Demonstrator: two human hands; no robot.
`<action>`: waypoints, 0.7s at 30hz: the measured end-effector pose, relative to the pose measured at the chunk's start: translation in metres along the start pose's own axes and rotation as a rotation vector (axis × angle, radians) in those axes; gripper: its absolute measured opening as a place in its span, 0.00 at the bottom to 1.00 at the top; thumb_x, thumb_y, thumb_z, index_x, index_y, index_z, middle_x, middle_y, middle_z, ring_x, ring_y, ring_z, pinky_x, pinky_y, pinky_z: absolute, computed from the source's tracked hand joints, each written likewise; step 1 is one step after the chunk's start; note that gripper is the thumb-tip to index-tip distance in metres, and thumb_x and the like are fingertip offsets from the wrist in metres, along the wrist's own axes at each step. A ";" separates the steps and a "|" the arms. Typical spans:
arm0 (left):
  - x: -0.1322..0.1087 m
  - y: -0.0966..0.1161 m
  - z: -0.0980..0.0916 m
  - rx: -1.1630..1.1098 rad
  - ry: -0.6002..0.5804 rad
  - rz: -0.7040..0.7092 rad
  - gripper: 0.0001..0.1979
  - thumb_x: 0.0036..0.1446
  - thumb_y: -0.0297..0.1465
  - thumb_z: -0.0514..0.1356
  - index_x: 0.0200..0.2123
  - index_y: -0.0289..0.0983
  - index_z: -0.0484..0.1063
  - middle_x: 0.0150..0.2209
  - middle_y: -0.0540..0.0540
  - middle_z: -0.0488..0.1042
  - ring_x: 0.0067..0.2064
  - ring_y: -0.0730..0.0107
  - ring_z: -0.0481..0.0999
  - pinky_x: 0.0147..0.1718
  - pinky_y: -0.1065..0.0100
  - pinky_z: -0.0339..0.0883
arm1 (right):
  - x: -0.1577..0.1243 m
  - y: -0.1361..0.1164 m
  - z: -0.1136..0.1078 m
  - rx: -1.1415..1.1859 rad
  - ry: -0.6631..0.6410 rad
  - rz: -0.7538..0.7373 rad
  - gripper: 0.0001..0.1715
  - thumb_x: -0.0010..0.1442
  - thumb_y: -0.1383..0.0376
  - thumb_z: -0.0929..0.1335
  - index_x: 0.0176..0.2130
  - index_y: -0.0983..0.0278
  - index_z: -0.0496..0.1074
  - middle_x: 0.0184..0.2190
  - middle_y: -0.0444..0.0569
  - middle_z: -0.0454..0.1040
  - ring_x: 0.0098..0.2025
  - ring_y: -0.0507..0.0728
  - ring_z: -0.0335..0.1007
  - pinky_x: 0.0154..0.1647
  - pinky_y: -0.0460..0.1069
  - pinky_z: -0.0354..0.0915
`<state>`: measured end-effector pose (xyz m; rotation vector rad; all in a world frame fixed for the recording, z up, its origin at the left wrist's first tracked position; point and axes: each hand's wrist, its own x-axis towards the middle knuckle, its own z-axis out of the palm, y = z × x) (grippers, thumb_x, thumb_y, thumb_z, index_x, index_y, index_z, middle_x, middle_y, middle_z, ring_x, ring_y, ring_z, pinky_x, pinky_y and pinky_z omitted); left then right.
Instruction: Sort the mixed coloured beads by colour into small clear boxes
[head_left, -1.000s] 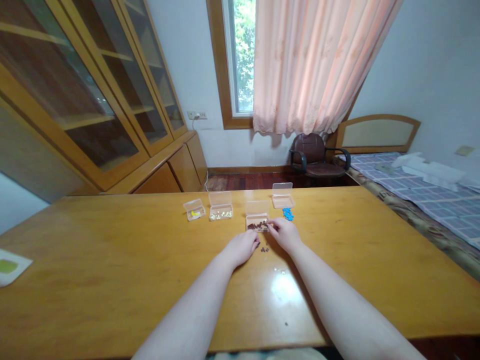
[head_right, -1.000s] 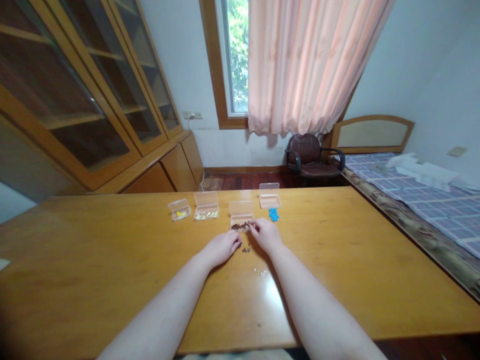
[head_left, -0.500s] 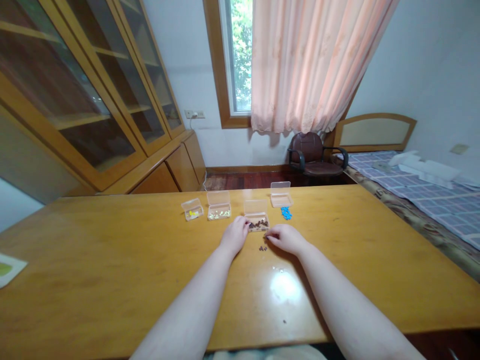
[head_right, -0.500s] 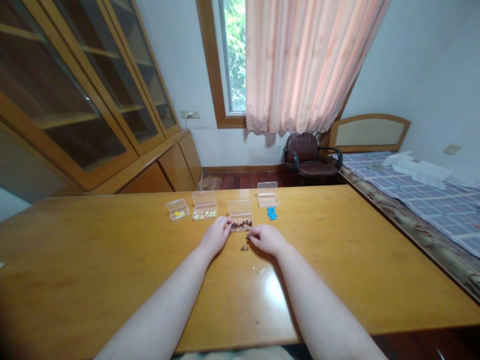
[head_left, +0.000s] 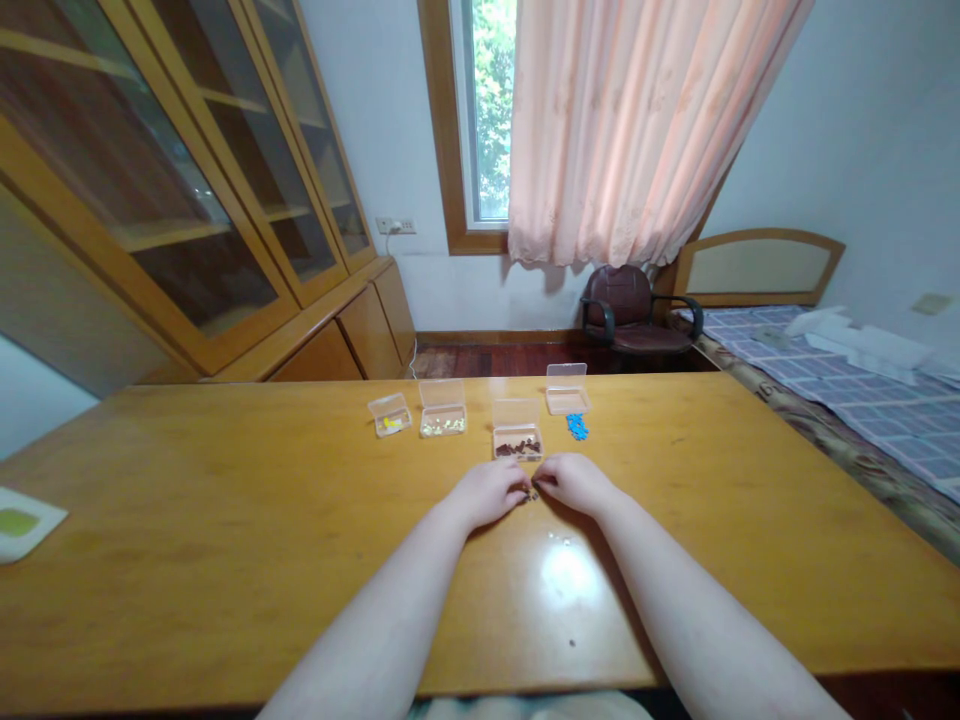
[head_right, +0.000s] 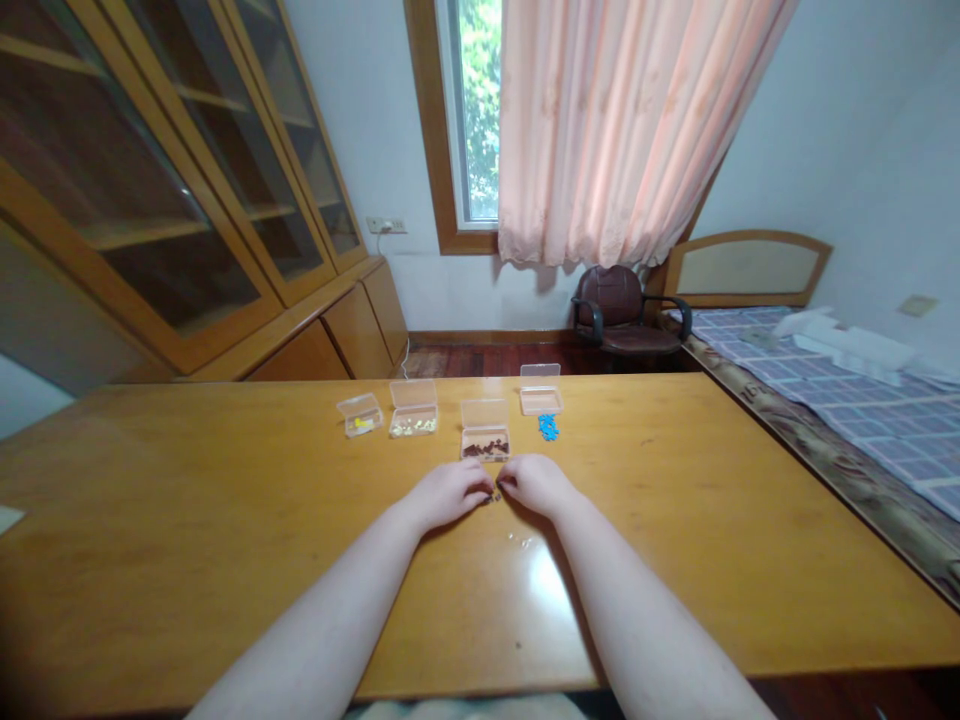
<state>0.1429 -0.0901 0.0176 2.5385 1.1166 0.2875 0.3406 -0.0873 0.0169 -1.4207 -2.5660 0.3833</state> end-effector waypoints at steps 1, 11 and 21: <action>0.000 0.000 0.001 -0.004 -0.016 0.003 0.08 0.56 0.32 0.57 0.39 0.43 0.74 0.40 0.49 0.73 0.42 0.68 0.72 0.42 0.70 0.64 | 0.000 -0.002 0.000 -0.015 0.004 0.012 0.12 0.57 0.65 0.65 0.34 0.59 0.79 0.32 0.47 0.79 0.33 0.53 0.72 0.33 0.44 0.59; 0.003 0.003 0.004 -0.020 -0.025 -0.079 0.06 0.56 0.29 0.56 0.37 0.41 0.72 0.39 0.47 0.74 0.41 0.66 0.73 0.42 0.67 0.65 | 0.006 0.002 0.011 0.030 0.195 0.037 0.10 0.58 0.65 0.64 0.33 0.62 0.76 0.30 0.48 0.76 0.32 0.53 0.70 0.33 0.45 0.59; 0.001 0.000 0.002 -0.011 0.011 -0.118 0.07 0.55 0.28 0.54 0.36 0.39 0.71 0.40 0.46 0.74 0.40 0.65 0.73 0.40 0.68 0.66 | 0.008 0.008 0.012 0.132 0.196 0.098 0.17 0.63 0.60 0.60 0.38 0.62 0.76 0.34 0.49 0.78 0.35 0.53 0.71 0.36 0.45 0.61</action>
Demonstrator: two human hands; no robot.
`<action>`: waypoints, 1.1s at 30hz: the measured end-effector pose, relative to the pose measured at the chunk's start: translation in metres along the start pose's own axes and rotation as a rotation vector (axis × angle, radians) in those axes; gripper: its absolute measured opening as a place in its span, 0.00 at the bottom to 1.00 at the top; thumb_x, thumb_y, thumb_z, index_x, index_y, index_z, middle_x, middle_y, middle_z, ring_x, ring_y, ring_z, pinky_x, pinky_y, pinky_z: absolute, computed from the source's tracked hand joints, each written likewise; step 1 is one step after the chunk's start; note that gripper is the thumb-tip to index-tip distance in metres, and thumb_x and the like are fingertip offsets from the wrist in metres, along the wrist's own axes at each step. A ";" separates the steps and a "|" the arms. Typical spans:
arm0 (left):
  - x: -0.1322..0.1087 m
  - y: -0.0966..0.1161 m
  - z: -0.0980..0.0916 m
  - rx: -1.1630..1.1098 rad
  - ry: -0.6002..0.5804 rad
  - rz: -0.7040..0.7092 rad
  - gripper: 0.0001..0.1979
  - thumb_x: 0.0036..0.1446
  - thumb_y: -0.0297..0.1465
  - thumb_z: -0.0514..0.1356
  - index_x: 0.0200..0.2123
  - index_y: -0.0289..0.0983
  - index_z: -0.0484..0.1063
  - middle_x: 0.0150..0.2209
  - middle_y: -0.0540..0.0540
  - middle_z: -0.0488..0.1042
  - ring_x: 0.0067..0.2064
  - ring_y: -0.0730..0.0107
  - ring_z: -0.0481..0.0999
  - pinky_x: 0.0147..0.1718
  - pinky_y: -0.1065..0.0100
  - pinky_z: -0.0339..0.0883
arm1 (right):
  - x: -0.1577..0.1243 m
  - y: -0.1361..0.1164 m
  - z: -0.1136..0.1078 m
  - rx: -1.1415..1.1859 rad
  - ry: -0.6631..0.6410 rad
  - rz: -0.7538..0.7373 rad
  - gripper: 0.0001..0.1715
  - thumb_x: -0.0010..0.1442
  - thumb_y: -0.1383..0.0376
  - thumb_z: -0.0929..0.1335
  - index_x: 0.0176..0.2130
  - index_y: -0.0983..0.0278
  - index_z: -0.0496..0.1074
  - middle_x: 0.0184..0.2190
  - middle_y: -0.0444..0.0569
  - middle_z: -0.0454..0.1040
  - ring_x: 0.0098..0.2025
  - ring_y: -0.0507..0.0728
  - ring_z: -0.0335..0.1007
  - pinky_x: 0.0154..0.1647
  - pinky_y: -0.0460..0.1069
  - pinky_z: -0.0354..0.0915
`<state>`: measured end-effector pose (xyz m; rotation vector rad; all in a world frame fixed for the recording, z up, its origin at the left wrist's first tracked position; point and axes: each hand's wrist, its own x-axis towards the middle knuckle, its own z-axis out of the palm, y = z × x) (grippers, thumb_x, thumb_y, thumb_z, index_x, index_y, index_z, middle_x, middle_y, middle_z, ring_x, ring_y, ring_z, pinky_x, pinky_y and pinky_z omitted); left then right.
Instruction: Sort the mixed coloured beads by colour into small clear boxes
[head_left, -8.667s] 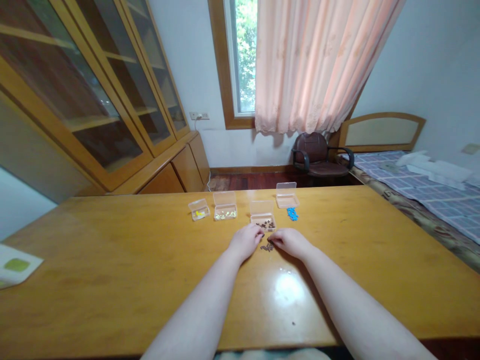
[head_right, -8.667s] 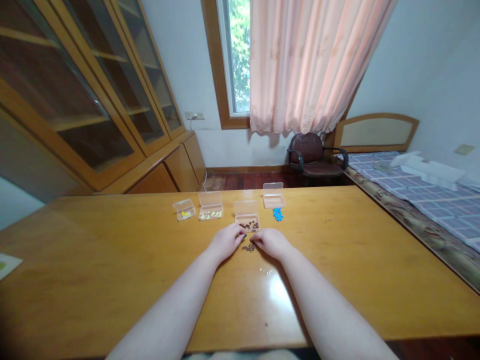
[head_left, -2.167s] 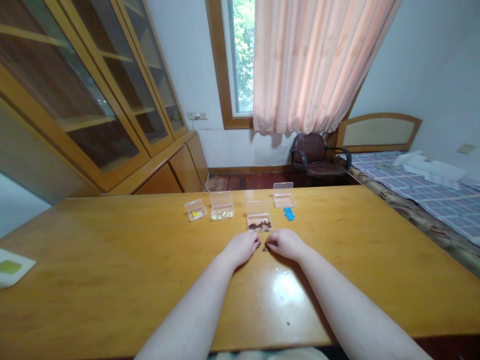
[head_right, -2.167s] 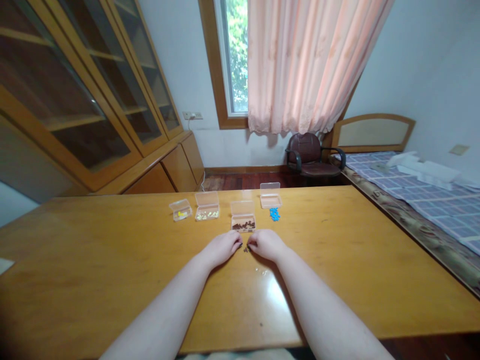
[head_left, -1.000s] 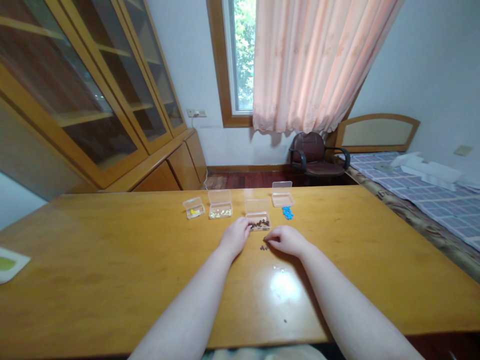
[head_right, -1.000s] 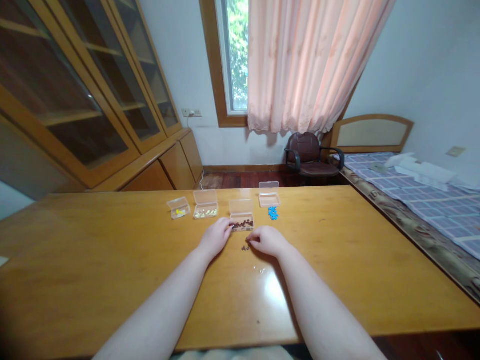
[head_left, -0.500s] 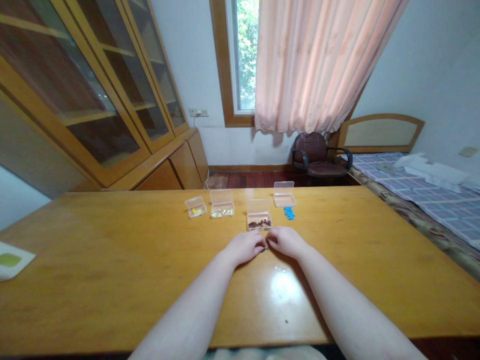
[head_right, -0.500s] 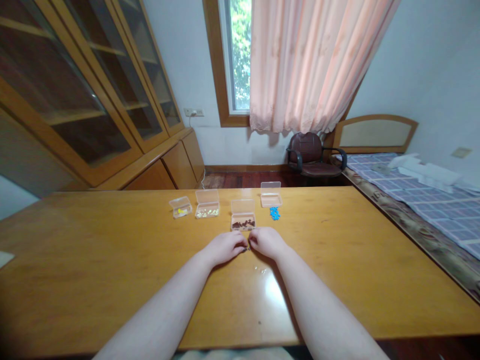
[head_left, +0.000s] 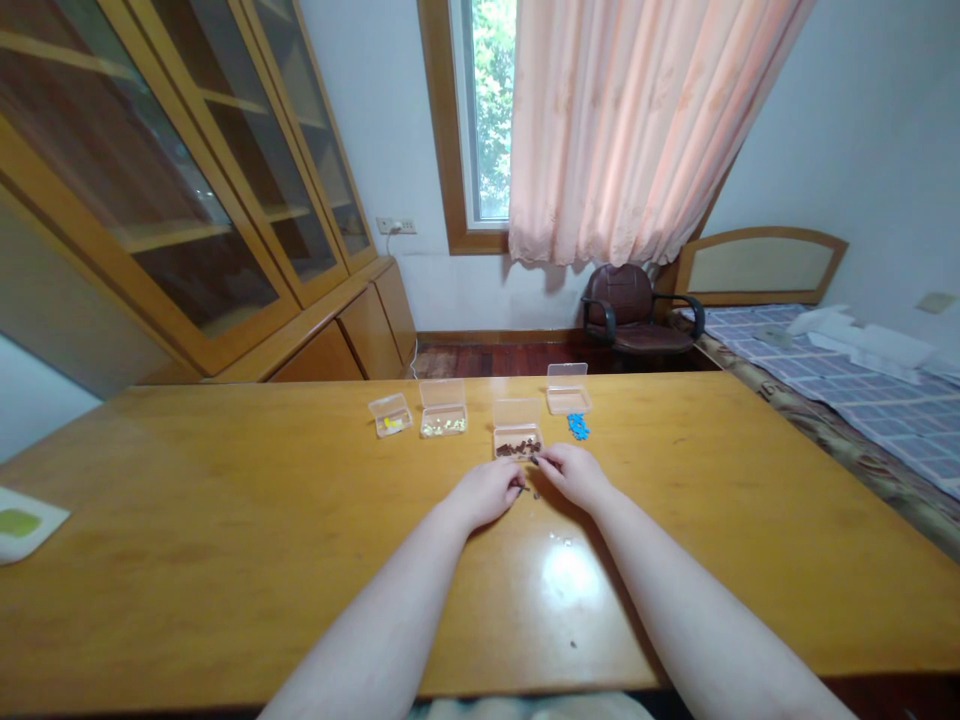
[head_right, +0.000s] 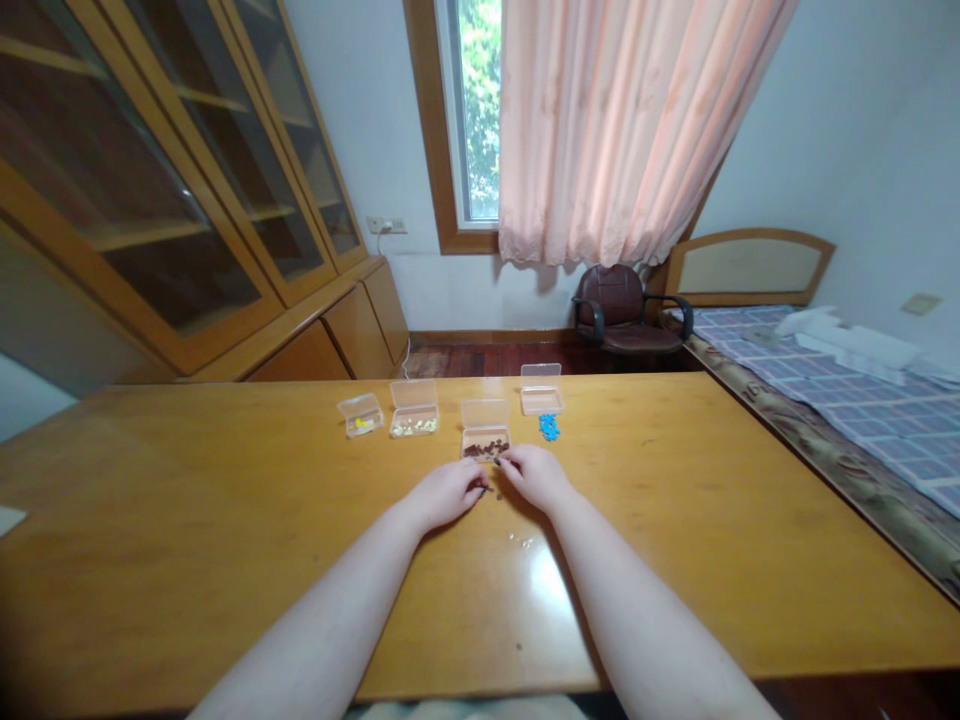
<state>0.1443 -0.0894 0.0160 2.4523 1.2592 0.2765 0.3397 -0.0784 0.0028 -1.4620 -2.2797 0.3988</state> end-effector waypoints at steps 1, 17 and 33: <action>0.000 -0.001 0.001 -0.002 0.003 -0.007 0.08 0.56 0.27 0.53 0.36 0.39 0.71 0.39 0.46 0.74 0.39 0.66 0.73 0.39 0.68 0.66 | -0.003 -0.002 -0.002 0.011 -0.035 -0.037 0.16 0.62 0.61 0.61 0.36 0.61 0.77 0.33 0.48 0.78 0.34 0.53 0.70 0.35 0.45 0.60; -0.002 -0.004 -0.005 -0.013 0.041 -0.088 0.11 0.55 0.25 0.51 0.40 0.39 0.69 0.41 0.45 0.74 0.41 0.65 0.73 0.41 0.68 0.65 | -0.004 -0.018 0.003 -0.230 -0.172 -0.143 0.12 0.58 0.65 0.64 0.35 0.59 0.78 0.33 0.49 0.78 0.34 0.54 0.71 0.33 0.45 0.58; 0.001 -0.003 -0.007 0.128 -0.025 -0.101 0.07 0.57 0.29 0.54 0.37 0.40 0.70 0.40 0.45 0.73 0.40 0.65 0.74 0.39 0.68 0.66 | -0.005 -0.016 -0.007 -0.243 -0.184 -0.125 0.13 0.60 0.63 0.63 0.36 0.57 0.78 0.34 0.47 0.78 0.34 0.54 0.72 0.32 0.45 0.58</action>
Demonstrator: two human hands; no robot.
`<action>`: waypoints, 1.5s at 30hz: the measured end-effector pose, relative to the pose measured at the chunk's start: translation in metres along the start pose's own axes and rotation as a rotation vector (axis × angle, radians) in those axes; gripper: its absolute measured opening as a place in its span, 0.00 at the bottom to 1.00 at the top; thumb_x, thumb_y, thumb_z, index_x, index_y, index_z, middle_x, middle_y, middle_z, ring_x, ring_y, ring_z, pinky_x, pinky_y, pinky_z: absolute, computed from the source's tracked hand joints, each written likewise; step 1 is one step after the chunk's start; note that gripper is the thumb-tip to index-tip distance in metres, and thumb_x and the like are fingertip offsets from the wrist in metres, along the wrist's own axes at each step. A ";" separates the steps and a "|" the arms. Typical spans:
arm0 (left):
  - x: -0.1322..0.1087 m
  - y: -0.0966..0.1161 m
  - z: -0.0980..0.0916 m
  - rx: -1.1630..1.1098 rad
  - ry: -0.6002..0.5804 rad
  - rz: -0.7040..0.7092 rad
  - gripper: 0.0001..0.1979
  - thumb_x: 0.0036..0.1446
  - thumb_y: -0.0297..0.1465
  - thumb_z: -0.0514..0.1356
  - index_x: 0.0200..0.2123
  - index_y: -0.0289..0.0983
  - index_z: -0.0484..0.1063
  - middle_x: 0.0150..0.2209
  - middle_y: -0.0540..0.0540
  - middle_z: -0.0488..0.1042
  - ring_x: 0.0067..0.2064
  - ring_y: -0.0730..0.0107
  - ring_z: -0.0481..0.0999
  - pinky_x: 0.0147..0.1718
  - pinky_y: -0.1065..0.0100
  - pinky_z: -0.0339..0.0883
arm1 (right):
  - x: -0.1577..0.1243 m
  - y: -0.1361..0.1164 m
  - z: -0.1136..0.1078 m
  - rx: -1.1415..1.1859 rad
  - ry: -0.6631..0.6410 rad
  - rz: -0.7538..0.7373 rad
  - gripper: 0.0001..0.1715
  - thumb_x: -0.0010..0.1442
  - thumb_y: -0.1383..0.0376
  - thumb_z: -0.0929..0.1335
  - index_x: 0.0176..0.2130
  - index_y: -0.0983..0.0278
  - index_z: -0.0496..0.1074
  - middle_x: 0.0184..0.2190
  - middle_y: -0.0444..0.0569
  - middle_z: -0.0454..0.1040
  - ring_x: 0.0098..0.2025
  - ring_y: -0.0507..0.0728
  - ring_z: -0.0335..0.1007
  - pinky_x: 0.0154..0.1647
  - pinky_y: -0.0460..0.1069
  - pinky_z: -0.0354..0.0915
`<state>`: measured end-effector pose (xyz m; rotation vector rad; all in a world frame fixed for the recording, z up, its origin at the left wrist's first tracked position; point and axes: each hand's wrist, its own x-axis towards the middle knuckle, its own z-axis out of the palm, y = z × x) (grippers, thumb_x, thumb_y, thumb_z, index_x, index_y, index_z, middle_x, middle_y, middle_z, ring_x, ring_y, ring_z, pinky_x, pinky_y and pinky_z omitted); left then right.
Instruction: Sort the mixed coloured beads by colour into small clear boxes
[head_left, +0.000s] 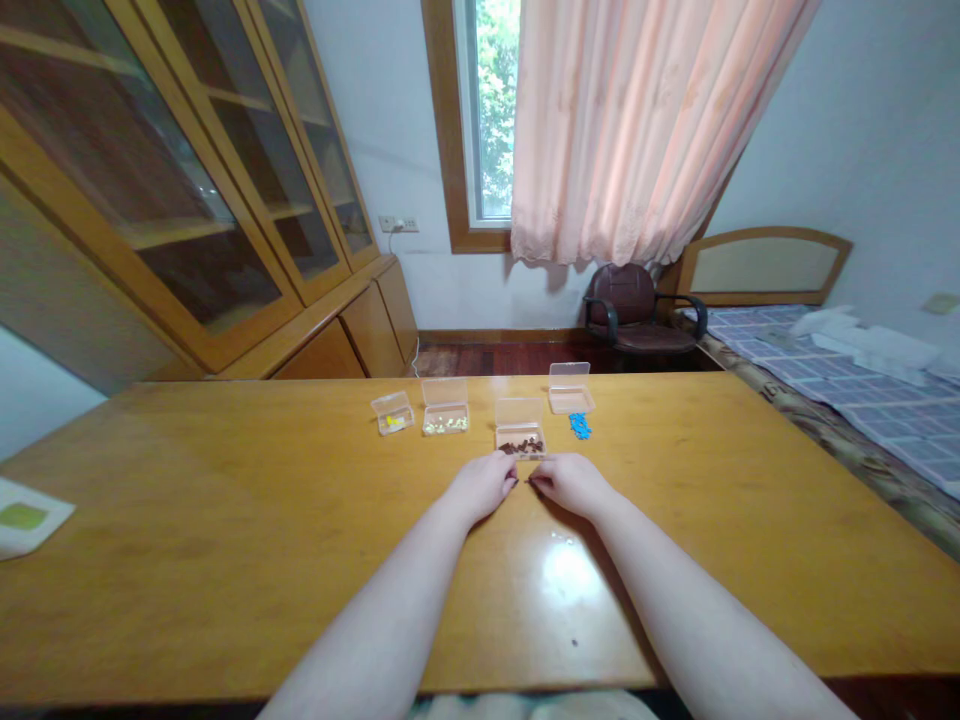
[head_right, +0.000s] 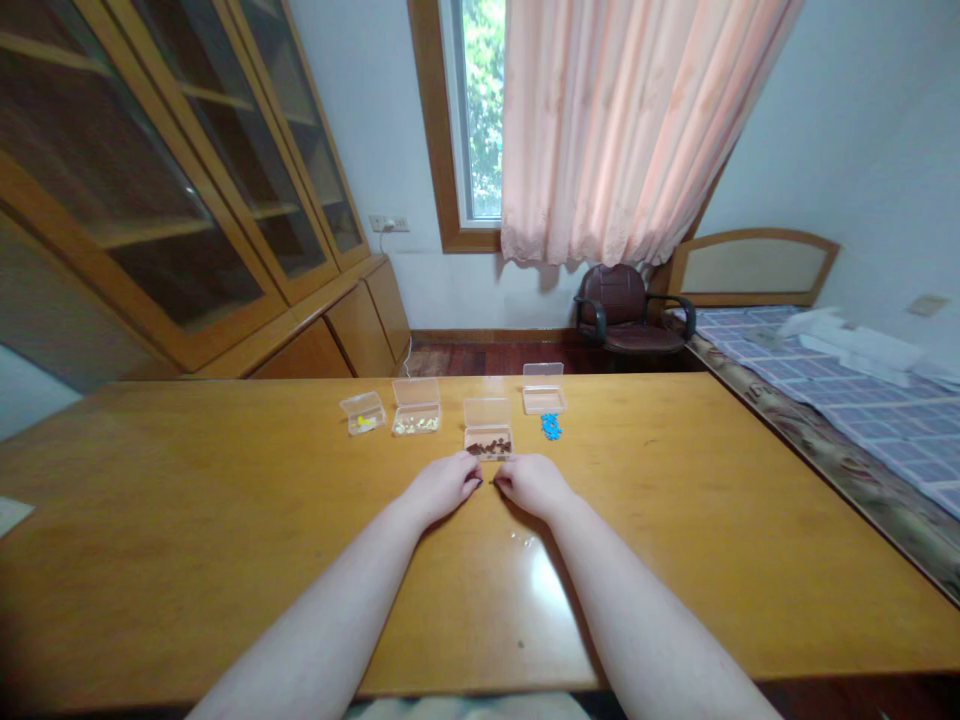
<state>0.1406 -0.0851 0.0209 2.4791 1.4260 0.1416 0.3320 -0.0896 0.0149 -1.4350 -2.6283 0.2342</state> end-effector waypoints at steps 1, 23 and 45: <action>0.000 0.000 0.000 0.002 -0.006 0.001 0.07 0.57 0.29 0.53 0.37 0.40 0.70 0.40 0.45 0.73 0.40 0.65 0.74 0.38 0.68 0.66 | 0.001 0.000 0.001 -0.008 0.000 0.008 0.13 0.60 0.63 0.63 0.35 0.58 0.78 0.34 0.47 0.78 0.34 0.54 0.72 0.32 0.45 0.58; 0.005 0.002 0.013 0.090 0.019 -0.005 0.11 0.63 0.32 0.47 0.40 0.37 0.68 0.41 0.42 0.73 0.40 0.61 0.75 0.36 0.65 0.66 | 0.006 0.021 0.011 0.276 0.209 0.163 0.12 0.58 0.62 0.65 0.39 0.61 0.77 0.33 0.48 0.78 0.33 0.54 0.71 0.35 0.46 0.62; 0.018 -0.016 0.019 -0.175 0.409 -0.188 0.12 0.61 0.30 0.52 0.47 0.39 0.67 0.45 0.44 0.71 0.45 0.66 0.72 0.45 0.66 0.64 | -0.004 0.021 0.006 0.576 -0.072 -0.010 0.13 0.53 0.66 0.67 0.38 0.59 0.79 0.35 0.45 0.80 0.35 0.54 0.74 0.39 0.46 0.66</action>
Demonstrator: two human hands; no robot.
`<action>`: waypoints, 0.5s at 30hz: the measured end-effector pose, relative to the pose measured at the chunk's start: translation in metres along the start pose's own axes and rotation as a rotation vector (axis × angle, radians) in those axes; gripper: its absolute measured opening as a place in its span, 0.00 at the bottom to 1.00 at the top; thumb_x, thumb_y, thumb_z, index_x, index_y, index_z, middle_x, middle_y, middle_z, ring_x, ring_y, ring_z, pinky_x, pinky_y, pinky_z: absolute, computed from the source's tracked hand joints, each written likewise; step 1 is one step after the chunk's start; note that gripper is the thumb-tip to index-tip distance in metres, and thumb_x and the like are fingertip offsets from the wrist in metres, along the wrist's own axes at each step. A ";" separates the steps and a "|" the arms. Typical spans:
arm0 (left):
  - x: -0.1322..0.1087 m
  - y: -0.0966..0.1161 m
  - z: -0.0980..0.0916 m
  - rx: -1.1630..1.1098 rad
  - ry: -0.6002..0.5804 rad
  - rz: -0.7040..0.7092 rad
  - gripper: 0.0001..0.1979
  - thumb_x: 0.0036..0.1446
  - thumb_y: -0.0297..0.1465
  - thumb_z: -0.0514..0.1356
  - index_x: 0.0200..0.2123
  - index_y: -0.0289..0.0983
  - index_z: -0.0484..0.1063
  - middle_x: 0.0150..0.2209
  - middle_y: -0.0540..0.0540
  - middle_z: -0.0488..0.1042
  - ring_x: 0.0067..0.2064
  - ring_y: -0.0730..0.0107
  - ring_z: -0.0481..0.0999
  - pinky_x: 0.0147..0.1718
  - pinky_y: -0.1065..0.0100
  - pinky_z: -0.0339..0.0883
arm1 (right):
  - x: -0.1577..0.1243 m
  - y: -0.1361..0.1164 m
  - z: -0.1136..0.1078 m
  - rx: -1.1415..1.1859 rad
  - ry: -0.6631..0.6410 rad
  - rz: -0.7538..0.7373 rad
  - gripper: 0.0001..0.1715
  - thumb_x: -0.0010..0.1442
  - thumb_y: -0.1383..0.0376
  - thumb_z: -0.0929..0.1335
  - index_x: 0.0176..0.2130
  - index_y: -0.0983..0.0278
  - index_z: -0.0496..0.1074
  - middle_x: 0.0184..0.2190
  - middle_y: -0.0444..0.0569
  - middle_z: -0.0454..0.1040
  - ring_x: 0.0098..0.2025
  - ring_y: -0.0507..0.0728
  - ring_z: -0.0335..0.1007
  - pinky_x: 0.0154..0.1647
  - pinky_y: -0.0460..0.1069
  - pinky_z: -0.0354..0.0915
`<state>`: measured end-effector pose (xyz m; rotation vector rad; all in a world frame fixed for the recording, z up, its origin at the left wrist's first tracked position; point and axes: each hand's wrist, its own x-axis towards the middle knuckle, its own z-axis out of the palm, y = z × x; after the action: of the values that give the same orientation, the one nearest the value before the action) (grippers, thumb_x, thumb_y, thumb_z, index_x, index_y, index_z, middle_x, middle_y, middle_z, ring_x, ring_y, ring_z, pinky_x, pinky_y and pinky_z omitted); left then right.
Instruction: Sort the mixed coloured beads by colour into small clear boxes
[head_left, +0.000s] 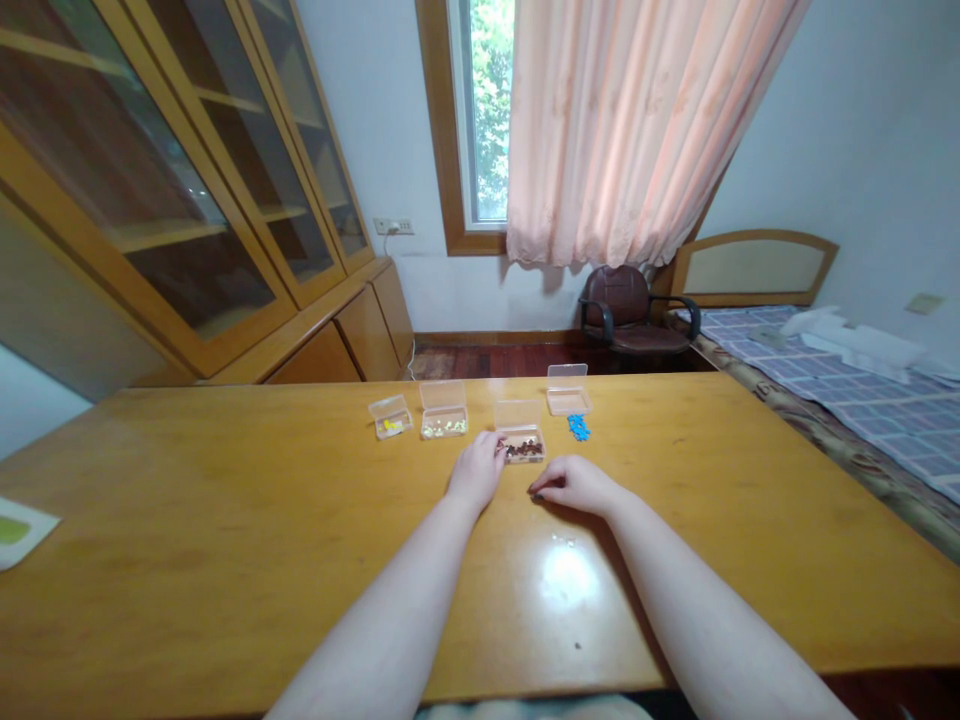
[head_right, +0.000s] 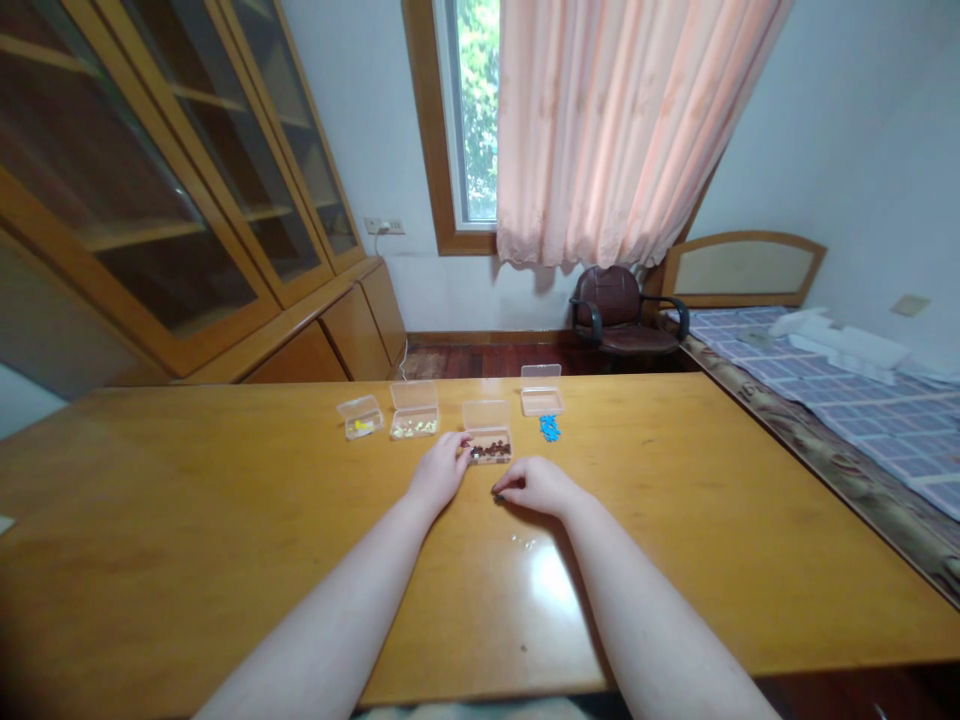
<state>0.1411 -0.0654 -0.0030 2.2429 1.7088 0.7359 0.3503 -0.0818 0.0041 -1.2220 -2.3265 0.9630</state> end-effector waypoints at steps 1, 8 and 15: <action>-0.001 -0.001 -0.001 0.001 -0.003 -0.008 0.12 0.60 0.30 0.52 0.47 0.38 0.67 0.46 0.44 0.71 0.46 0.66 0.72 0.46 0.66 0.64 | 0.000 0.001 0.000 0.003 -0.006 -0.002 0.13 0.53 0.66 0.68 0.38 0.59 0.79 0.35 0.45 0.79 0.35 0.54 0.74 0.39 0.46 0.66; -0.010 0.016 -0.008 0.062 -0.050 0.100 0.12 0.59 0.27 0.52 0.45 0.40 0.70 0.44 0.46 0.72 0.47 0.66 0.70 0.49 0.64 0.62 | 0.001 -0.005 0.000 -0.106 -0.034 -0.013 0.11 0.53 0.66 0.68 0.35 0.58 0.80 0.32 0.44 0.79 0.34 0.54 0.74 0.38 0.46 0.65; -0.020 0.024 0.000 0.106 -0.114 0.166 0.20 0.56 0.30 0.55 0.54 0.39 0.64 0.54 0.44 0.67 0.55 0.61 0.64 0.55 0.60 0.58 | 0.001 -0.012 0.008 -0.281 0.033 -0.045 0.11 0.55 0.64 0.66 0.33 0.59 0.79 0.32 0.46 0.80 0.33 0.54 0.73 0.35 0.45 0.62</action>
<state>0.1569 -0.0915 0.0033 2.4705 1.5581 0.5496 0.3385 -0.0890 0.0069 -1.2695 -2.5139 0.6107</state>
